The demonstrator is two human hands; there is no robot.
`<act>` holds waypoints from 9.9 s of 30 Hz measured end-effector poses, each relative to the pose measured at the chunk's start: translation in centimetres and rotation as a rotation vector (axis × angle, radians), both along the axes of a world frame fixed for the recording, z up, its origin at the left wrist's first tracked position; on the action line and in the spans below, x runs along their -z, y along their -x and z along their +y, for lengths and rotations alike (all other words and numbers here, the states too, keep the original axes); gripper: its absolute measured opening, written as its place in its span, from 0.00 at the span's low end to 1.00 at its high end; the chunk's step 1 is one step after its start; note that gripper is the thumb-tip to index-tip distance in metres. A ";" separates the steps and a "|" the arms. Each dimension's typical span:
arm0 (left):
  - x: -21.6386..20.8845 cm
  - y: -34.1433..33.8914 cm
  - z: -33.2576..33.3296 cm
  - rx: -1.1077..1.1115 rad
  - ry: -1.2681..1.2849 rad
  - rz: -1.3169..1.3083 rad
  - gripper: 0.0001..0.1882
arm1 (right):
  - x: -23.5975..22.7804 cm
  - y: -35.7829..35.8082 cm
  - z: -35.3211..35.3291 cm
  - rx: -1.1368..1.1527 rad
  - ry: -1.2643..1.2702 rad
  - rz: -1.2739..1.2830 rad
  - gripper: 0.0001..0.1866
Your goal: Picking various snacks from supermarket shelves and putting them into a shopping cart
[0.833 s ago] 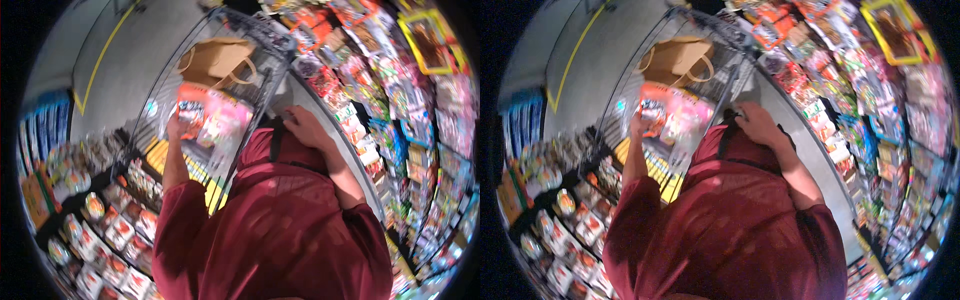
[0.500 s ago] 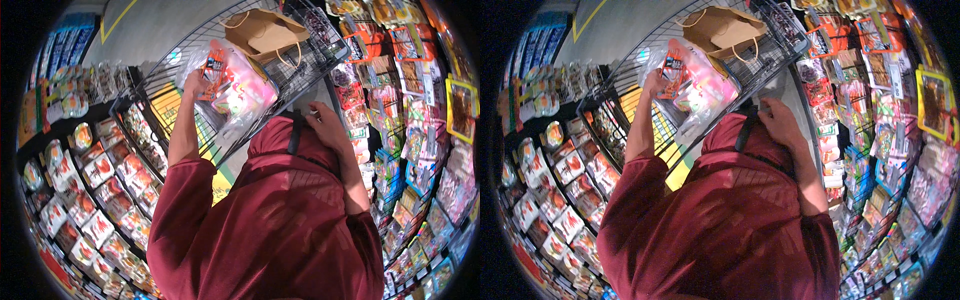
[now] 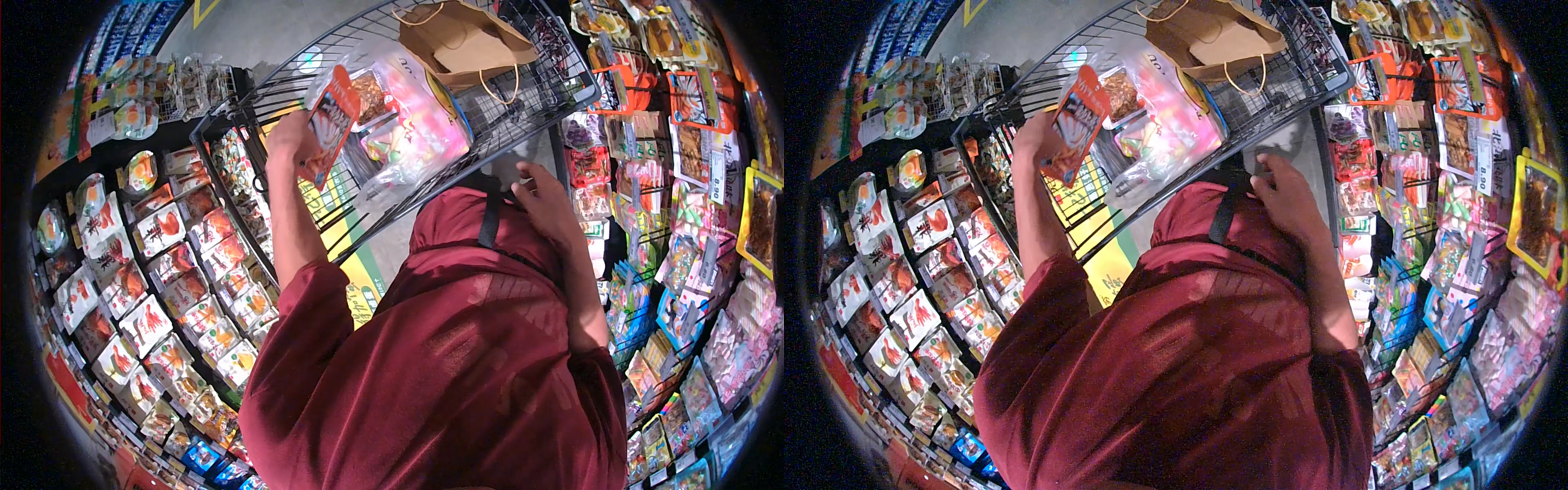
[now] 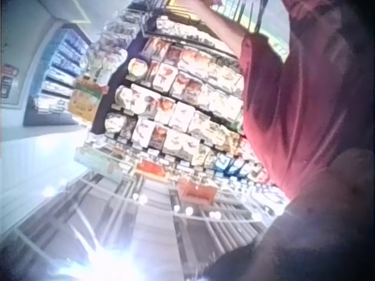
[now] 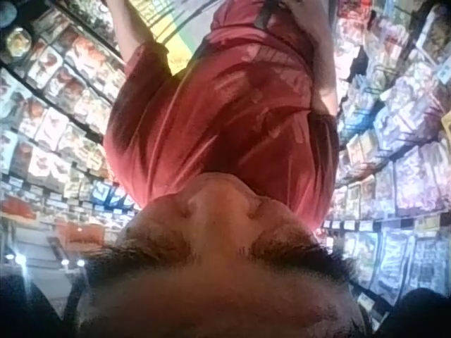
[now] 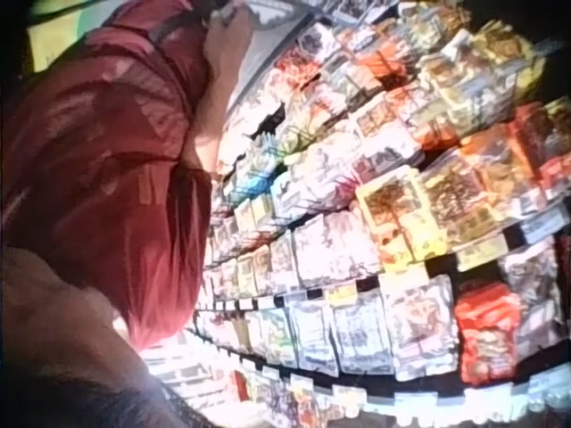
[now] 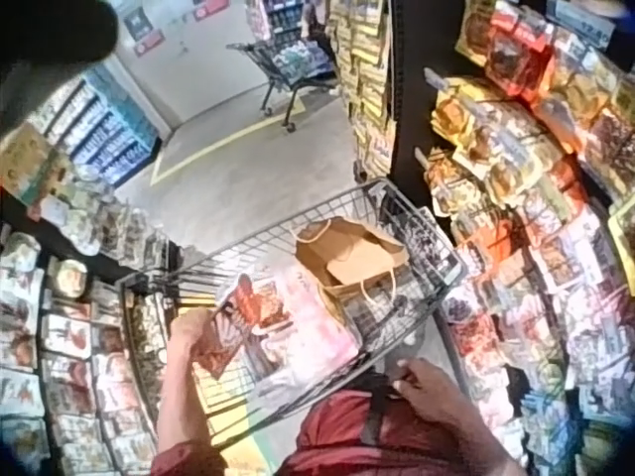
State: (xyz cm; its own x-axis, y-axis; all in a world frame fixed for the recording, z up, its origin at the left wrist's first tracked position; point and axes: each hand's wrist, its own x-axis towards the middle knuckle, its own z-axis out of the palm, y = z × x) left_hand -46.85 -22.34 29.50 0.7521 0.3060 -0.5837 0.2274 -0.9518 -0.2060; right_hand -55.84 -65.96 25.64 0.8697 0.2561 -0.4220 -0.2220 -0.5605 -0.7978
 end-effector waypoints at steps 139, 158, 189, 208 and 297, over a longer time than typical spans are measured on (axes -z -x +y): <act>6.5 -20.4 -55.1 -0.168 1.938 0.396 0.18 | -7.7 -15.5 -21.6 0.778 -0.274 -0.519 0.36; 16.6 -27.5 -60.1 -0.136 1.790 0.289 0.11 | -7.0 -15.6 -21.7 0.629 -0.172 -0.548 0.38; 6.0 -17.6 -65.6 -0.107 1.600 -0.581 0.26 | -7.6 -15.2 -24.0 0.639 -0.266 -0.511 0.33; 6.8 -20.3 -66.7 0.094 1.551 -0.437 0.26 | -8.0 -15.0 -24.6 0.570 -0.261 -0.522 0.32; 17.0 1.6 3.4 -1.303 1.481 -0.515 0.07 | -1.2 -1.6 3.6 0.305 -0.088 -0.081 0.18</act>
